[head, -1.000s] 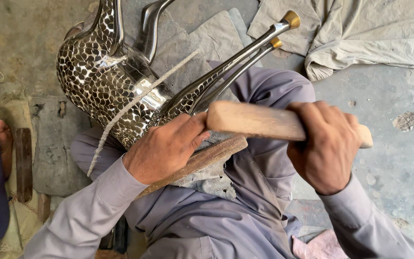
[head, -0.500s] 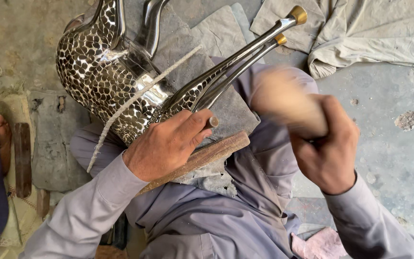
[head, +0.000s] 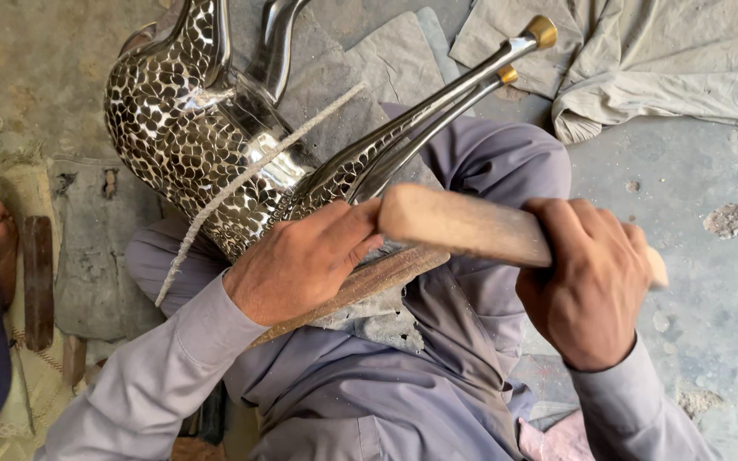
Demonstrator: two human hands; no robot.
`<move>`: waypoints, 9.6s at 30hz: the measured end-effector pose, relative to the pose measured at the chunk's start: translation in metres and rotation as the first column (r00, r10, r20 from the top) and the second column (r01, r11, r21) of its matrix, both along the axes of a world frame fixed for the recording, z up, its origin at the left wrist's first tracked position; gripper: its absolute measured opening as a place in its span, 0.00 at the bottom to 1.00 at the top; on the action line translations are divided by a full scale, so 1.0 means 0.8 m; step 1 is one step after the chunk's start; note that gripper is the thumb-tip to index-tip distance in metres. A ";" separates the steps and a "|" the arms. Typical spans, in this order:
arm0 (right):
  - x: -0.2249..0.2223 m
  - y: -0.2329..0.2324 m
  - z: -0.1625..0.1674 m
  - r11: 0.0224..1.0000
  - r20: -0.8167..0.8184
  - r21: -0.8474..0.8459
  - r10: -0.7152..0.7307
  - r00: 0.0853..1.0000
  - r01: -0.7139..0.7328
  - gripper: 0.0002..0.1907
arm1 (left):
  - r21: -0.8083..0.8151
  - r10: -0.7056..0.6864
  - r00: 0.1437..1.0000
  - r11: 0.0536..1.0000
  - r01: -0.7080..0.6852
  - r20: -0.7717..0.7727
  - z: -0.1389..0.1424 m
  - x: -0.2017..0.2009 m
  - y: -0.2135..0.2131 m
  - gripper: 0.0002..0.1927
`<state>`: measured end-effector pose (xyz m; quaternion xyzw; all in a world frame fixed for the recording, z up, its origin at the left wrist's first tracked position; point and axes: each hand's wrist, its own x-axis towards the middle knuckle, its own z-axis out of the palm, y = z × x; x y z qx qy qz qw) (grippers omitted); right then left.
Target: The person sits on the floor and uses a wooden mallet to repeatedly strike a metal chisel placed against a silver-colored metal object. The object is secured with a rope and rests on a wooden block. The person adjusts the chisel and strikes it to create a textured pattern on the metal surface.
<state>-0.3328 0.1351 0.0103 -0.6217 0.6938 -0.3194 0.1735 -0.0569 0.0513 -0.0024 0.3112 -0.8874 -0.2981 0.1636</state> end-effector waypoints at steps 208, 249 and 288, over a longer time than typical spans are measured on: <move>0.046 0.050 0.006 0.981 -0.116 -0.025 -0.196 0.974 0.195 0.27 | 0.068 0.281 0.881 0.959 -0.276 -0.381 -0.013 0.075 0.043 0.15; 0.066 -0.013 0.093 0.973 -0.260 -0.105 0.173 0.950 -0.206 0.24 | -0.070 0.146 0.930 0.981 -0.179 -0.336 -0.038 0.081 0.048 0.17; 0.077 -0.009 0.078 0.982 -0.393 -0.084 0.125 0.911 -0.171 0.22 | -0.047 0.099 0.933 0.991 -0.122 -0.345 -0.043 0.090 0.044 0.19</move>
